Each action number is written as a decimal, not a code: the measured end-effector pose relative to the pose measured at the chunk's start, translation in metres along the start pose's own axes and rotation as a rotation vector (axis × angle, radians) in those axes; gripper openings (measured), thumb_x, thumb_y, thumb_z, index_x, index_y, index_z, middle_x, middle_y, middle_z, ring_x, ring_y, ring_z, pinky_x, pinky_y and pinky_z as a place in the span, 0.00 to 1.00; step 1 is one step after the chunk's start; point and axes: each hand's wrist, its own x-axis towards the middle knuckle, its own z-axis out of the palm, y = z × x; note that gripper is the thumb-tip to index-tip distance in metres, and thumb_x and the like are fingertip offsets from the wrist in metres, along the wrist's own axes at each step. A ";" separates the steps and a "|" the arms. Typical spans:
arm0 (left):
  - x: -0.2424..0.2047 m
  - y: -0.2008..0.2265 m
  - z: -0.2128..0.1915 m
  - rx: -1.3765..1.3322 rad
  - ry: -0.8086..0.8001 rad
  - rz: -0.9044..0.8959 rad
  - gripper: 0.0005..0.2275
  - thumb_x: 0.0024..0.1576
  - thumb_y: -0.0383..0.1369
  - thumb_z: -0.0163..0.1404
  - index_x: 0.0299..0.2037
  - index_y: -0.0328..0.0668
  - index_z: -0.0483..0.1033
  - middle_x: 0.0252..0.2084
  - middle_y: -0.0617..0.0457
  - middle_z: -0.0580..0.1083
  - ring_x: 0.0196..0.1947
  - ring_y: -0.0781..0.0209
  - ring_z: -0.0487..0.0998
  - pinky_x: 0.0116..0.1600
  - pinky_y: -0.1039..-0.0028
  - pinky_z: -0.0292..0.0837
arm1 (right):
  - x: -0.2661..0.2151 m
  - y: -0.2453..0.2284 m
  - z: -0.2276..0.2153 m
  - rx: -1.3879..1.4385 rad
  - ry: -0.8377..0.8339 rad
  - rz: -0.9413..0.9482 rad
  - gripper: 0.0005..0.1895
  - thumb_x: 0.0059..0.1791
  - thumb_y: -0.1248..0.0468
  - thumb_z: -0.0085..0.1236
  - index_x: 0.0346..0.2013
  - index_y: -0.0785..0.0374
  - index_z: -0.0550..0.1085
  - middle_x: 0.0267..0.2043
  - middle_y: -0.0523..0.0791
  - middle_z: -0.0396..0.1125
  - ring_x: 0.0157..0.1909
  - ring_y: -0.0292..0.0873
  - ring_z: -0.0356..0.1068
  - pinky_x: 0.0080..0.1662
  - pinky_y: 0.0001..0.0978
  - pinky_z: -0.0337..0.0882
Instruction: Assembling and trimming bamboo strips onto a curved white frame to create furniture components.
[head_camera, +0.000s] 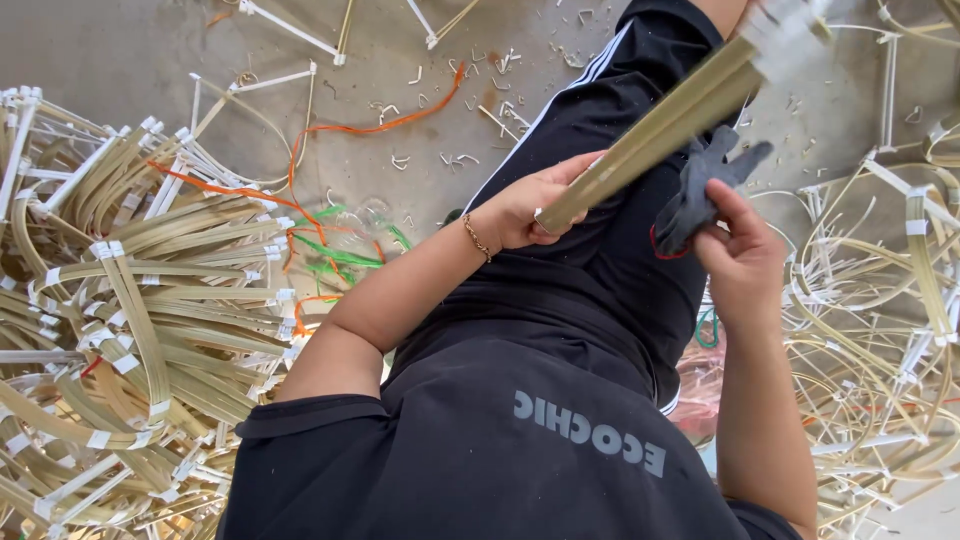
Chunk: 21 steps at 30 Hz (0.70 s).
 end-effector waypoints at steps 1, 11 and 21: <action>0.005 -0.007 -0.009 0.001 -0.002 -0.003 0.31 0.55 0.22 0.44 0.72 0.55 0.57 0.35 0.56 0.74 0.15 0.74 0.63 0.14 0.83 0.54 | -0.002 -0.006 0.005 0.001 0.004 0.000 0.30 0.52 0.77 0.52 0.70 0.68 0.67 0.61 0.47 0.68 0.60 0.41 0.69 0.61 0.27 0.69; 0.012 -0.021 -0.004 -0.128 0.008 -0.077 0.26 0.64 0.24 0.42 0.72 0.57 0.54 0.31 0.50 0.71 0.13 0.71 0.61 0.16 0.81 0.55 | 0.028 -0.026 0.051 -0.180 -0.102 -0.196 0.10 0.53 0.74 0.42 0.48 0.64 0.66 0.49 0.43 0.67 0.49 0.32 0.68 0.53 0.23 0.68; 0.015 -0.036 0.013 -0.041 0.095 -0.056 0.33 0.56 0.24 0.45 0.74 0.60 0.55 0.25 0.56 0.67 0.15 0.73 0.63 0.15 0.82 0.53 | 0.085 0.001 0.028 -0.555 0.185 -0.092 0.16 0.51 0.53 0.68 0.39 0.65 0.79 0.31 0.42 0.72 0.32 0.34 0.68 0.35 0.30 0.67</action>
